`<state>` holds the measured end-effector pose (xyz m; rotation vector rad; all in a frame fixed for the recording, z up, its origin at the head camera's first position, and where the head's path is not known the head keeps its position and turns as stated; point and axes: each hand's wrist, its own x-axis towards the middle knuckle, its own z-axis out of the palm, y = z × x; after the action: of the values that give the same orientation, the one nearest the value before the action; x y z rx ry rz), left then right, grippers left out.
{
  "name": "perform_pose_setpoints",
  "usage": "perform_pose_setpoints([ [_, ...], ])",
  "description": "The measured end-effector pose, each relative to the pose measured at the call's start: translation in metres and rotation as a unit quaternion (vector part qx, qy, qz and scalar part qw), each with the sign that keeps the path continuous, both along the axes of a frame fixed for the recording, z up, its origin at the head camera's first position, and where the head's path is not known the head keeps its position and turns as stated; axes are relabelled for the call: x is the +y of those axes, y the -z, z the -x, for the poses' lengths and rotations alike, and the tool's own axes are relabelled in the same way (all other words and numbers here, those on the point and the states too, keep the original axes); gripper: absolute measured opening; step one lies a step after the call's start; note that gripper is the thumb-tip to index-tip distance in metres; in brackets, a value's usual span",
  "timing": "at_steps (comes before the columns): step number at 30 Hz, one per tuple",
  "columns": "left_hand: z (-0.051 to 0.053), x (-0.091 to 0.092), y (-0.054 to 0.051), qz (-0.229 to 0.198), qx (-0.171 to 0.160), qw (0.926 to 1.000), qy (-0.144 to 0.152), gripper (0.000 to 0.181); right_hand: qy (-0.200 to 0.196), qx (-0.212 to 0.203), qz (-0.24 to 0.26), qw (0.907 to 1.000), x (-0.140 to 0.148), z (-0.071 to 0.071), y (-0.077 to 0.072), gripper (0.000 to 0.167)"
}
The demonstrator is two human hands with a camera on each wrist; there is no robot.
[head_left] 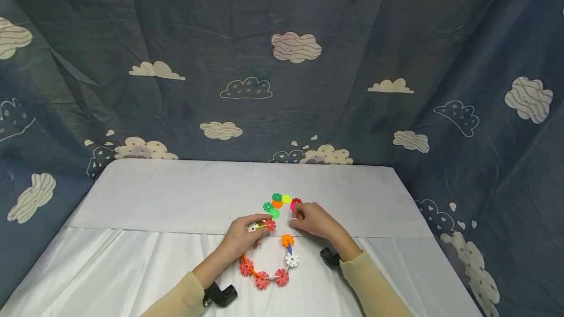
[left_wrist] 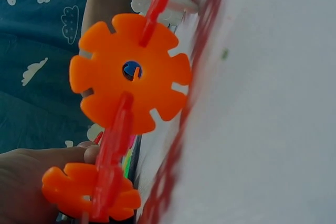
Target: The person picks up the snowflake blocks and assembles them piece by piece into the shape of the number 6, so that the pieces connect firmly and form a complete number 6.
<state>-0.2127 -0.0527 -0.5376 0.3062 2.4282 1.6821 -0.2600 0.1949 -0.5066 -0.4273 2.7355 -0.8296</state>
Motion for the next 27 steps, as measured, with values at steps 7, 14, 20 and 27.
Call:
perform_pose_setpoints([
  [7,0.001,0.000,0.000,0.005,0.001,1.0000,-0.005,0.037,-0.080,-0.003,0.064,0.9947,-0.005,-0.008,-0.010,0.014],
  [14,0.000,-0.001,-0.001,-0.002,-0.007,0.9999,-0.011,0.036,-0.095,-0.006,0.073,0.9928,-0.014,-0.014,-0.016,0.013],
  [20,0.001,-0.002,-0.001,-0.010,-0.011,0.9998,-0.013,0.036,-0.099,-0.005,0.068,0.9927,-0.020,-0.017,-0.016,0.015],
  [27,0.000,-0.002,-0.001,-0.033,-0.023,0.9992,0.003,0.038,-0.097,0.022,0.056,0.9934,-0.025,-0.022,-0.016,0.018],
])
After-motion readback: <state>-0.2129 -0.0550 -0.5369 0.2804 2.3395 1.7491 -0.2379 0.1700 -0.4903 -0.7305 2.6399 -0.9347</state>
